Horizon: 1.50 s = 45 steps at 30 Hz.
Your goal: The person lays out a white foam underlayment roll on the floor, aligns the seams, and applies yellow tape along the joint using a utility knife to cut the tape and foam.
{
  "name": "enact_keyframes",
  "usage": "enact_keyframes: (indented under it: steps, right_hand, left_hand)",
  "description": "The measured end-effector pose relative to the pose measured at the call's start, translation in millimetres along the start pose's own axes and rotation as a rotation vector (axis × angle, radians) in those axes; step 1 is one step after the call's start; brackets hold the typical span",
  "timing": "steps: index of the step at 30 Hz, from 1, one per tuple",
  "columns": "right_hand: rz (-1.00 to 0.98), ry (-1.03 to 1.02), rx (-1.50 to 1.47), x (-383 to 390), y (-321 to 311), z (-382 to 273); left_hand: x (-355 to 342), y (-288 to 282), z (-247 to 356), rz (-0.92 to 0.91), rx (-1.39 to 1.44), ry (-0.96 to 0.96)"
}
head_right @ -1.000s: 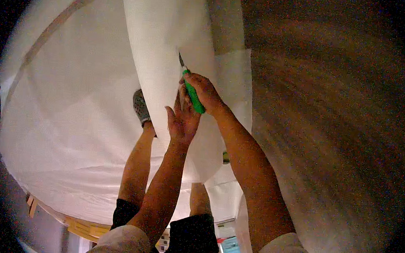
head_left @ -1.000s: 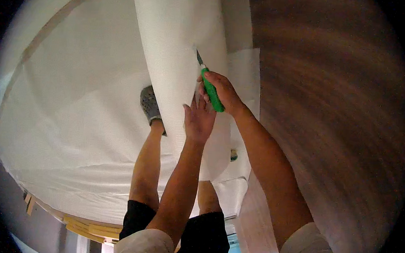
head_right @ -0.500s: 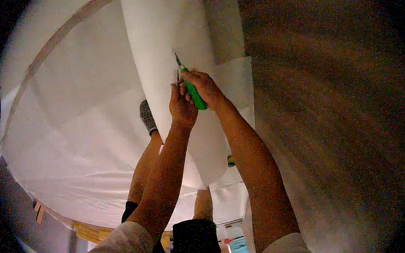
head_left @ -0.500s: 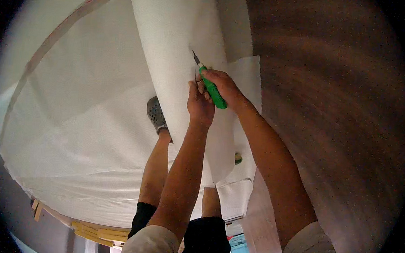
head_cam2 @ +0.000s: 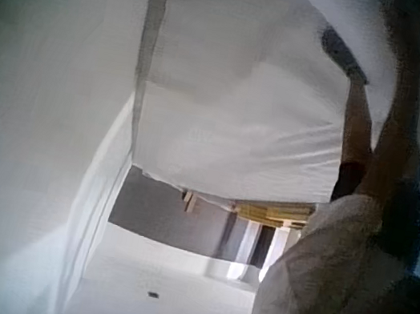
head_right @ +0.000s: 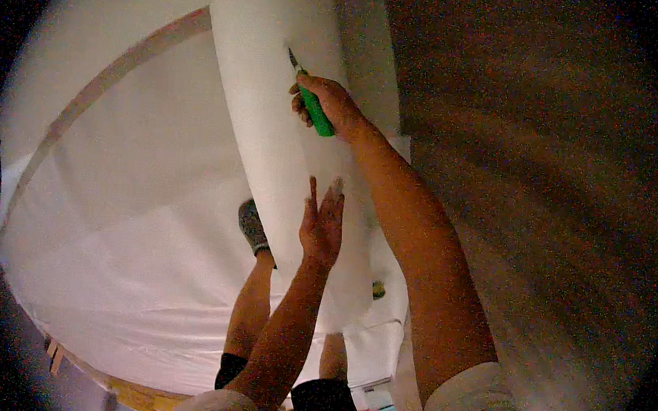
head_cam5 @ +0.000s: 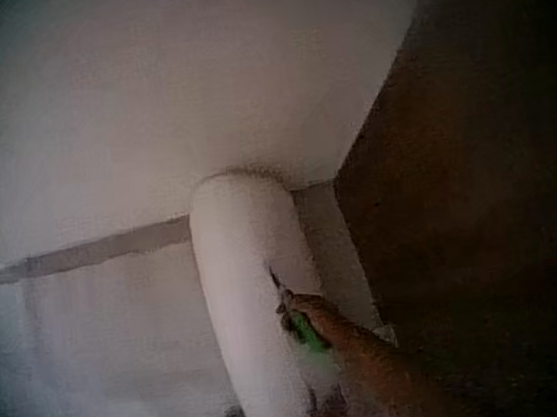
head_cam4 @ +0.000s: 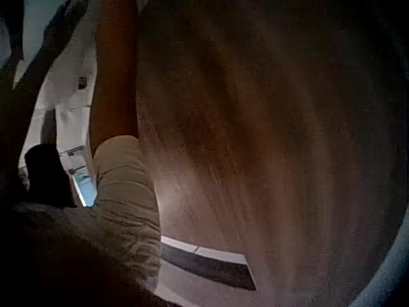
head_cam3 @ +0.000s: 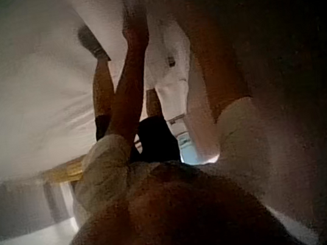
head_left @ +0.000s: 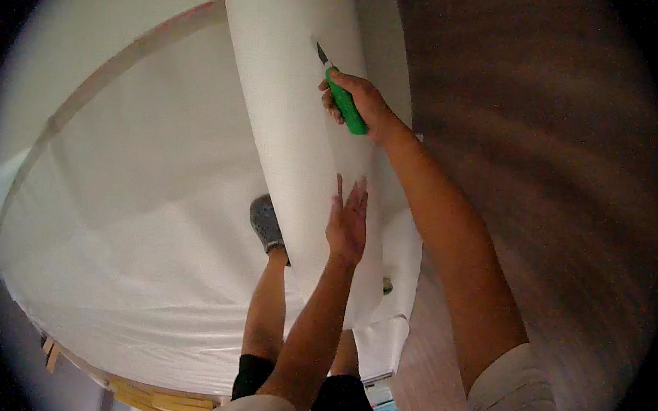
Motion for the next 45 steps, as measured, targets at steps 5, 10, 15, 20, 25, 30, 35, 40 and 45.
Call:
enact_keyframes:
  steps: [5,10,15,20,25,30,35,40,45]
  right_hand:
    - [0.0,-0.047,0.095,-56,4,-59]
    - [0.012,-0.127,0.156,-76,29,-68]
    - [0.084,-0.305,0.213,-69,38,-67]
    - [0.066,-0.396,0.21,28,63,12]
    - [0.422,-0.252,1.257,219,-54,137]
    - [0.683,-0.207,1.548,360,-177,214]
    - [0.589,-0.223,1.548,488,-153,311]
    - [0.589,-0.18,1.538,569,-103,376]
    - [0.706,0.217,1.153,601,-136,472]
  left_hand:
    - [5,0,-12,-0.003,0.065,-0.064]
    - [40,-45,-30,-0.002,0.07,-0.117]
    - [68,-92,-58,-0.021,0.131,-0.21]
    - [95,-115,-100,-0.143,-0.123,-0.482]
    - [150,-176,-105,-0.249,-0.784,-0.797]
    - [194,-276,-14,-0.103,-0.808,-0.519]
    - [230,-412,27,0.609,-0.755,-0.36]
    - [233,-500,-44,0.488,-0.775,-0.608]
    - [215,-484,-84,0.794,-0.616,-0.496]
Point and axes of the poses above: each hand's wrist, its own x-axis away from the middle knuckle, its own y-axis out of the palm, z = x × y, the point moved 5 cm from there along -x, towards the middle knuckle, and after that the axes turned 12 degrees about -y, right-handed, at the moved point
